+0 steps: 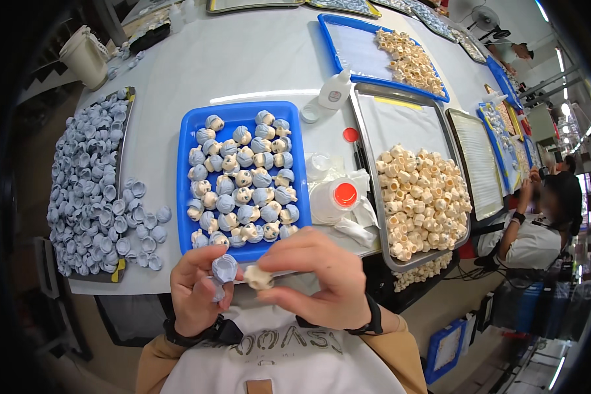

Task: The person assembles small, flower-shaped decorative items by hand. They pick up a light blue base and a cream-colored center, apply a small amount of adhesive from a bottle, and press the two parts together. The finished items are placed into a blue tray, while the person continues to work through a large pile of components on the table.

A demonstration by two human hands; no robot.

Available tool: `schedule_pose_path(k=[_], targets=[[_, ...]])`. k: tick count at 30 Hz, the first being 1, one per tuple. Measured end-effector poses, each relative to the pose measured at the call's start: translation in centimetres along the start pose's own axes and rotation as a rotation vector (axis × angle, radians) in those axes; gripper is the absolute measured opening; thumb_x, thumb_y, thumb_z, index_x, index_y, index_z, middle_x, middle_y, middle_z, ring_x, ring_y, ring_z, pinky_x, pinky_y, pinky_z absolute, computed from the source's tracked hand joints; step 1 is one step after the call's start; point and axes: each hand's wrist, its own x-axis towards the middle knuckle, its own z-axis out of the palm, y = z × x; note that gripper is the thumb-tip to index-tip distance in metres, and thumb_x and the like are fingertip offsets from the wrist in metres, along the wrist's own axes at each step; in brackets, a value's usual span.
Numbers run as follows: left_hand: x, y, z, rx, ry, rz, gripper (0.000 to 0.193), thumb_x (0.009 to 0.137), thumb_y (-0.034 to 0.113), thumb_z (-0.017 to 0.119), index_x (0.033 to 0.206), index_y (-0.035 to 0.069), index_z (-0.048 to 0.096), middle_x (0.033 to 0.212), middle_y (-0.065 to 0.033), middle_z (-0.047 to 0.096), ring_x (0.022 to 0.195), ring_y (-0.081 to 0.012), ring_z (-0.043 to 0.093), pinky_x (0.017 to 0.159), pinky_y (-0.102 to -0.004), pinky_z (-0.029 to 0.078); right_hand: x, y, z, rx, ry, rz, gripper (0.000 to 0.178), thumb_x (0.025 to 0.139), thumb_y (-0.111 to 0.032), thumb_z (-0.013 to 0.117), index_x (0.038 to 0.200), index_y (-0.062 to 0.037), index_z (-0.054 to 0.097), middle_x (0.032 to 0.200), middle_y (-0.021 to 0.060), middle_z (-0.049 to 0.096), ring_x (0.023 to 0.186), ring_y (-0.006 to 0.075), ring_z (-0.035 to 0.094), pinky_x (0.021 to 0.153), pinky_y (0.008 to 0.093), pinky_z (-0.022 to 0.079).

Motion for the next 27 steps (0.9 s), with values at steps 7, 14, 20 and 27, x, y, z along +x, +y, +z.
schedule_pose_path(k=[7, 14, 20, 27], targets=[[-0.3, 0.0, 0.0, 0.197, 0.042, 0.044, 0.037, 0.084, 0.010, 0.064, 0.117, -0.003, 0.053, 0.092, -0.0108, 0.063, 0.067, -0.0080, 0.056, 0.057, -0.0207, 0.045, 0.9, 0.4, 1.1, -0.136, -0.117, 0.029, 0.032, 0.066, -0.007, 0.079, 0.094, 0.0002, 0.064, 0.087, 0.0099, 0.064, 0.078, 0.0202, 0.060, 0.068, 0.0297, 0.046], [-0.4, 0.2, 0.0, 0.405, 0.088, 0.056, 0.033, 0.079, 0.004, 0.068, 0.109, -0.004, 0.058, 0.094, -0.0099, 0.063, 0.081, -0.0123, 0.060, 0.072, -0.0247, 0.048, 1.3, 0.0, 0.4, -0.195, -0.208, 0.059, 0.035, 0.067, -0.013, 0.078, 0.097, -0.0013, 0.066, 0.081, 0.0091, 0.063, 0.071, 0.0197, 0.060, 0.063, 0.0286, 0.046], [-0.2, 0.3, -0.1, 0.540, 0.061, 0.268, 0.030, 0.074, 0.001, 0.072, 0.101, -0.005, 0.061, 0.092, -0.0135, 0.065, 0.082, -0.0133, 0.061, 0.071, -0.0248, 0.048, 0.8, 0.1, 0.8, -0.262, -0.229, -0.048, 0.046, 0.065, -0.016, 0.079, 0.105, -0.0015, 0.064, 0.086, 0.0091, 0.061, 0.072, 0.0195, 0.058, 0.061, 0.0280, 0.045], [-0.4, -0.4, -0.4, 0.503, 0.121, 0.286, 0.027, 0.072, 0.002, 0.074, 0.095, -0.006, 0.063, 0.083, -0.0132, 0.066, 0.077, -0.0136, 0.062, 0.067, -0.0241, 0.048, 0.0, 0.8, 3.0, -0.391, -0.084, -0.147, 0.048, 0.064, -0.017, 0.078, 0.104, 0.0027, 0.061, 0.086, 0.0108, 0.060, 0.068, 0.0229, 0.054, 0.058, 0.0312, 0.043]])
